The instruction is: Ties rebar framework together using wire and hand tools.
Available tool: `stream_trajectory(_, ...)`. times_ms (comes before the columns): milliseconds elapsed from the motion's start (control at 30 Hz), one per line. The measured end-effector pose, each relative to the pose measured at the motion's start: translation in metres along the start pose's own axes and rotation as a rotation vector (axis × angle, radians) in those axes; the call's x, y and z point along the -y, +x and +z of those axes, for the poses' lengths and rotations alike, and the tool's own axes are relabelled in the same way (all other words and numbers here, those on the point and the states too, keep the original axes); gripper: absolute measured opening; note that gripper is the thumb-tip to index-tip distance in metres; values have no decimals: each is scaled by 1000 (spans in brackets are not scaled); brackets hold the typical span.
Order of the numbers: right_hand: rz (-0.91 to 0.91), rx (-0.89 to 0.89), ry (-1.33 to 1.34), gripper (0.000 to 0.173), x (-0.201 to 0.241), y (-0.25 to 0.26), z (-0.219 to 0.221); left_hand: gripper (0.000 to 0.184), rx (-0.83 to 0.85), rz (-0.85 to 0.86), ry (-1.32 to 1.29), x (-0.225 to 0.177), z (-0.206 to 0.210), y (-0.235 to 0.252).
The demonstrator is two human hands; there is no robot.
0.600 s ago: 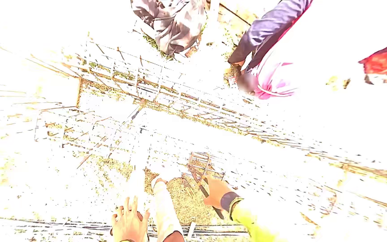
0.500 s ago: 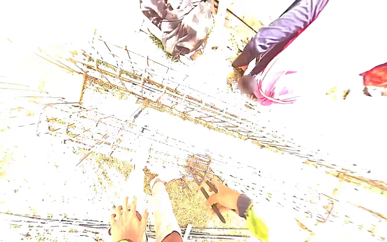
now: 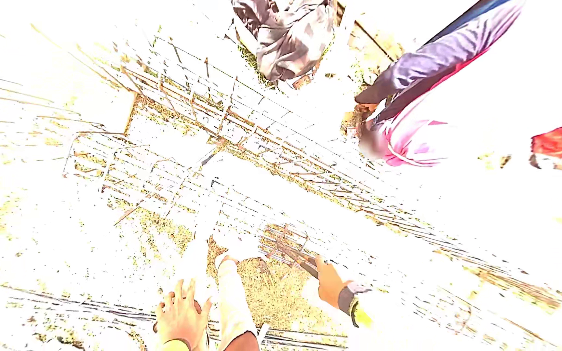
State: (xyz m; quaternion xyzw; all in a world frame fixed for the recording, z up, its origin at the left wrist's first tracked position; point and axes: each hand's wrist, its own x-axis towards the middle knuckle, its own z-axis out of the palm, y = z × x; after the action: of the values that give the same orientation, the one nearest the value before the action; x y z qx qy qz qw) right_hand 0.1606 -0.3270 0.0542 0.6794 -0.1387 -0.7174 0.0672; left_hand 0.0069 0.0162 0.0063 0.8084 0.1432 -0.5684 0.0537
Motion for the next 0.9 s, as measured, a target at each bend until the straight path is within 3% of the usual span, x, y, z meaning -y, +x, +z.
stream_trajectory(67, -16, -46, -62, 90, -3, 1, 0, 86, 3, 0, -2, -1, -3, 0)
stream_trajectory(133, -68, -17, 88, 83, -21, 14, 9, 86, 3, 4, 3, -1, -5, 2)
stream_trajectory(267, -96, 289, 886, 56, -43, 34, 24, 86, 11, 2, 10, 0, -2, 4)
stream_trajectory(333, -45, 401, 1101, 54, -42, 33, 28, 86, 25, -1, 7, 0, -2, 4)
stream_trajectory(433, -89, 273, 870, 50, -39, 27, 24, 87, 24, -1, 10, 1, 0, 3)
stream_trajectory(533, -84, -3, 330, 70, -25, 21, 6, 88, 25, 2, 12, 1, 0, 4)
stream_trajectory(600, -53, -170, 246, 45, -2, 8, -3, 88, 32, 2, 9, 0, -2, 3)
stream_trajectory(700, -103, -142, -113, 48, 8, -7, -15, 87, 37, 3, 10, -1, -6, 2)
stream_trajectory(767, -142, -53, -21, 74, -6, 0, -13, 86, 27, 2, 12, 0, -4, 3)
stream_trajectory(900, 17, 195, 398, 59, -15, 19, -1, 86, 40, -4, 22, 1, 2, 3)
